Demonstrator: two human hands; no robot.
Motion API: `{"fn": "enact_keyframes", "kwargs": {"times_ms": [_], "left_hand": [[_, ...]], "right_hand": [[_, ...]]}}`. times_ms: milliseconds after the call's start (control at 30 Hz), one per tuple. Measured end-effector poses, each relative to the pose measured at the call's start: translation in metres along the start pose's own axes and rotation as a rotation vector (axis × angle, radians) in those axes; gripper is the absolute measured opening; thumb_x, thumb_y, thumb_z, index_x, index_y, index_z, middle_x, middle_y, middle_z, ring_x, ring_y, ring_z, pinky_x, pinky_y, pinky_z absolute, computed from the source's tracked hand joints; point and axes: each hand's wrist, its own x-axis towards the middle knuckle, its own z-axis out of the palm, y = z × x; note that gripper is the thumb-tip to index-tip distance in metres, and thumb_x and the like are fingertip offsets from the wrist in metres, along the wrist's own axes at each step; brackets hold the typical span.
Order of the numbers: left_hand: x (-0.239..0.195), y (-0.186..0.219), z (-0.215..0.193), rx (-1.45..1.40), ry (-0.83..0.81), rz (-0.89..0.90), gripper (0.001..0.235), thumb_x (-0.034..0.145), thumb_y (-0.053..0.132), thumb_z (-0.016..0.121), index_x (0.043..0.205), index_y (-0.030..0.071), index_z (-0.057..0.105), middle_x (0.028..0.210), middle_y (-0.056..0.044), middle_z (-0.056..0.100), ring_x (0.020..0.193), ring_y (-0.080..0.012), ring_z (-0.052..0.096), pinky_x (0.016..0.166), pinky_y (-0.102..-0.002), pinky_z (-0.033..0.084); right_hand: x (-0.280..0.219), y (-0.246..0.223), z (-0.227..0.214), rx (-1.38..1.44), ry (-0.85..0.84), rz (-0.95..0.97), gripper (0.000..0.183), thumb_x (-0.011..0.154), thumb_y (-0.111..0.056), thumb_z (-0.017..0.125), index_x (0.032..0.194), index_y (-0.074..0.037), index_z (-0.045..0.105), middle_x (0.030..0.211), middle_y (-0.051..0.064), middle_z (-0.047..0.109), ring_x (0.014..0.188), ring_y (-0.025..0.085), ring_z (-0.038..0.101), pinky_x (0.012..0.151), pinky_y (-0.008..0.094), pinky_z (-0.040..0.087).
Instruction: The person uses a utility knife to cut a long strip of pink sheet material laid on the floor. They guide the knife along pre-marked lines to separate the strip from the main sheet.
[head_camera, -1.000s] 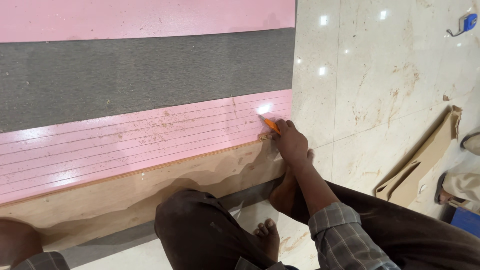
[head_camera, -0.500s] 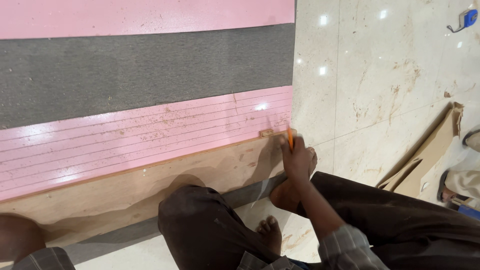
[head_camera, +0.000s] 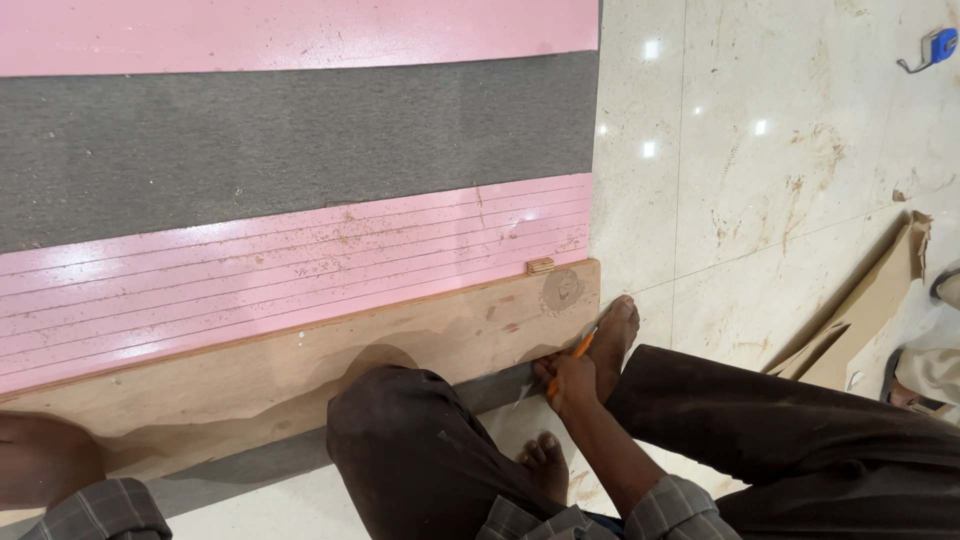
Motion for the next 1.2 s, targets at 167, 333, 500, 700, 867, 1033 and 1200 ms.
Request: {"fn": "enact_keyframes", "kwargs": {"times_ms": [167,333,500,700,867,1033,1200], "left_hand": [[-0.001,0.004,-0.001,-0.012,0.049,-0.001,0.038,0.117,0.025,0.037,0.123,-0.003,0.063,0.118,-0.021,0.065,0.105,-0.0373,0.062,0.088,-0.052,0.049],[-0.004,0.0,-0.003,-0.021,0.096,0.001,0.039,0.118,0.025,0.035,0.123,-0.002,0.063,0.119,-0.021,0.065,0.107,-0.0377,0.061,0.09,-0.053,0.048],[-0.002,0.003,-0.006,-0.026,0.164,0.012,0.04,0.119,0.025,0.033,0.123,-0.001,0.063,0.119,-0.021,0.064,0.108,-0.038,0.061,0.092,-0.053,0.048],[-0.01,0.019,-0.025,0.009,0.331,0.056,0.042,0.12,0.025,0.031,0.123,-0.001,0.063,0.121,-0.02,0.064,0.111,-0.0385,0.06,0.094,-0.054,0.047],[-0.014,0.038,-0.052,-0.118,0.192,-0.011,0.049,0.12,0.03,0.026,0.132,-0.002,0.061,0.129,-0.025,0.061,0.119,-0.0446,0.055,0.101,-0.059,0.042],[-0.006,0.06,-0.066,0.016,0.196,-0.039,0.059,0.12,0.036,0.017,0.157,-0.002,0.042,0.16,-0.031,0.041,0.147,-0.0483,0.039,0.119,-0.062,0.028],[-0.006,0.061,-0.072,-0.058,0.078,-0.121,0.065,0.121,0.043,0.015,0.168,0.001,0.029,0.171,-0.026,0.029,0.158,-0.0441,0.029,0.131,-0.058,0.024]], "right_hand": [[-0.005,-0.001,0.003,0.019,-0.026,0.007,0.03,0.095,0.012,0.048,0.124,0.011,0.055,0.117,0.022,0.06,0.095,0.029,0.066,0.081,0.038,0.064],[-0.001,0.001,-0.001,0.002,-0.055,0.022,0.03,0.098,0.008,0.042,0.126,0.008,0.052,0.118,0.021,0.061,0.098,0.031,0.068,0.076,0.038,0.064],[0.003,0.013,0.003,0.02,-0.03,0.082,0.03,0.099,0.006,0.042,0.128,0.008,0.051,0.12,0.022,0.06,0.1,0.033,0.067,0.08,0.039,0.064],[0.018,0.024,-0.008,0.065,-0.136,-0.003,0.03,0.097,0.004,0.04,0.124,0.008,0.052,0.118,0.024,0.063,0.101,0.035,0.068,0.08,0.04,0.065],[0.028,0.029,-0.013,0.148,-0.063,0.082,0.03,0.093,0.015,0.045,0.122,0.012,0.053,0.123,0.024,0.057,0.109,0.037,0.064,0.087,0.043,0.061],[0.026,0.027,-0.001,0.03,-0.098,-0.008,0.03,0.093,0.013,0.043,0.121,0.006,0.051,0.12,0.024,0.056,0.102,0.036,0.063,0.083,0.043,0.063],[0.03,0.023,0.005,0.039,-0.027,0.085,0.028,0.093,0.014,0.044,0.119,0.008,0.053,0.123,0.024,0.054,0.1,0.034,0.06,0.079,0.042,0.061]]}}
